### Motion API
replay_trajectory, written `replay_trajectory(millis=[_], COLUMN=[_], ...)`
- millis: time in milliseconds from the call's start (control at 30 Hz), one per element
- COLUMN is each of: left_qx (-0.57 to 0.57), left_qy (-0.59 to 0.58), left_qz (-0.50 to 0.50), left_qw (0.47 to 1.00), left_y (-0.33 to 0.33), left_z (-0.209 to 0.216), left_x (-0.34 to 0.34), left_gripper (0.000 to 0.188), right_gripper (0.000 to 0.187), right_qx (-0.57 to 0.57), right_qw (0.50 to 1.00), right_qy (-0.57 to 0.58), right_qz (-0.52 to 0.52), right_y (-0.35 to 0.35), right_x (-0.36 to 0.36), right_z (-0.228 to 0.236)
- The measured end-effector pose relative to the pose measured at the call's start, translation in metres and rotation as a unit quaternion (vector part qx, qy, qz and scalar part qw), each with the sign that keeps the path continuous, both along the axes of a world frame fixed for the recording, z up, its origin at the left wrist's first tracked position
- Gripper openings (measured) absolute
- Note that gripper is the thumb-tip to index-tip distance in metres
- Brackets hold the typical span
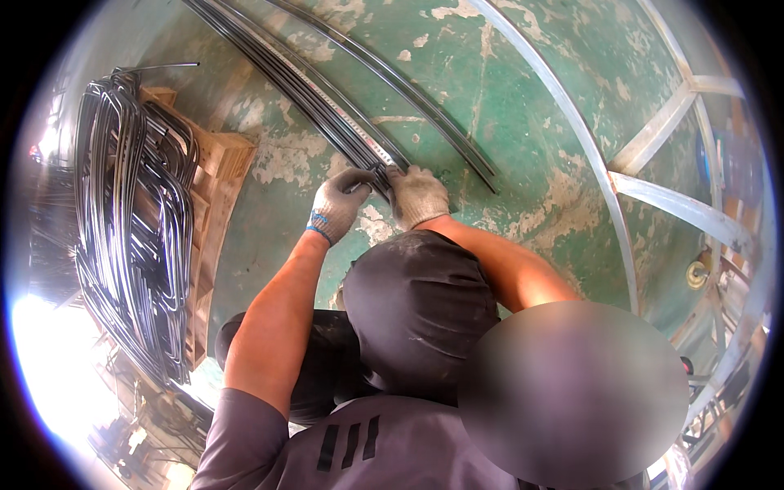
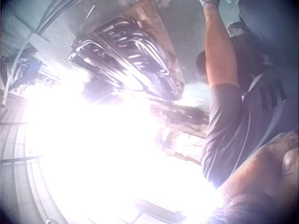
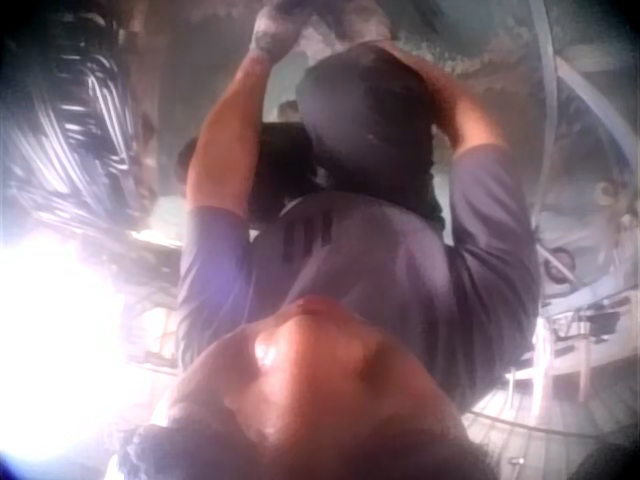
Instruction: The person measures and marks a bundle of long metal rods using a tape measure and a marker. They kneel on the floor, align the tape measure along the rods, and make marks at specific intervals.
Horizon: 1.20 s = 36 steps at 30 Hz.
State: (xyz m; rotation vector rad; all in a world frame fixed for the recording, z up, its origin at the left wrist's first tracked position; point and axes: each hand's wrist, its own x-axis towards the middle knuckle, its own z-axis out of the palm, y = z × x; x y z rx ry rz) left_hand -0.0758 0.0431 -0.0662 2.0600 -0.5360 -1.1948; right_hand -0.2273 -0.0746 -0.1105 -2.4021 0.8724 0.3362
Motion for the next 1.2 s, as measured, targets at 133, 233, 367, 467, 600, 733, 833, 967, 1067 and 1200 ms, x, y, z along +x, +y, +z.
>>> replay_trajectory(millis=[133, 233, 367, 467, 600, 733, 833, 967, 1067, 1200], left_qx=[0.003, -0.004, -0.012, -0.01, -0.009, -0.009, -0.005, -0.007, -0.001, 0.004], left_qy=[0.004, 0.001, -0.002, 0.002, 0.003, 0.005, 0.004, 0.003, 0.004, -0.002], left_qz=[0.002, 0.006, 0.006, 0.004, 0.009, 0.011, 0.009, 0.009, 0.008, 0.01], left_qw=[1.0, 1.0, 1.0, 1.0, 1.0, 1.0, 1.0, 1.0, 1.0, 1.0], left_y=[-0.001, -0.001, 0.001, 0.0, 0.0, 0.0, 0.0, 0.001, -0.001, 0.001], left_z=[0.0, -0.002, -0.007, -0.007, -0.009, -0.011, -0.01, -0.011, -0.008, -0.01], left_x=[-0.002, -0.002, 0.0, 0.0, 0.0, 0.001, 0.0, 0.001, 0.0, 0.001], left_gripper=[0.029, 0.029, 0.029, 0.029, 0.029, 0.028, 0.028, 0.028, 0.028, 0.029], right_gripper=[0.041, 0.04, 0.039, 0.039, 0.04, 0.04, 0.04, 0.04, 0.039, 0.038], right_qx=[-0.006, -0.01, -0.01, -0.011, -0.009, -0.01, -0.011, -0.007, -0.006, -0.001], right_qw=[1.0, 1.0, 1.0, 1.0, 1.0, 1.0, 1.0, 1.0, 1.0, 1.0], right_qy=[-0.006, -0.01, -0.012, -0.019, -0.01, -0.01, -0.016, -0.014, -0.013, -0.014], right_qz=[0.002, 0.005, 0.005, 0.003, 0.006, 0.006, 0.006, 0.006, 0.004, 0.002], right_y=[0.0, 0.0, 0.001, 0.001, 0.0, 0.0, 0.0, -0.001, 0.0, 0.0], right_x=[-0.001, -0.002, -0.002, -0.002, -0.001, -0.002, -0.002, -0.001, -0.002, -0.002], right_z=[-0.004, -0.007, -0.004, -0.005, -0.007, -0.006, -0.007, -0.004, -0.006, -0.008])
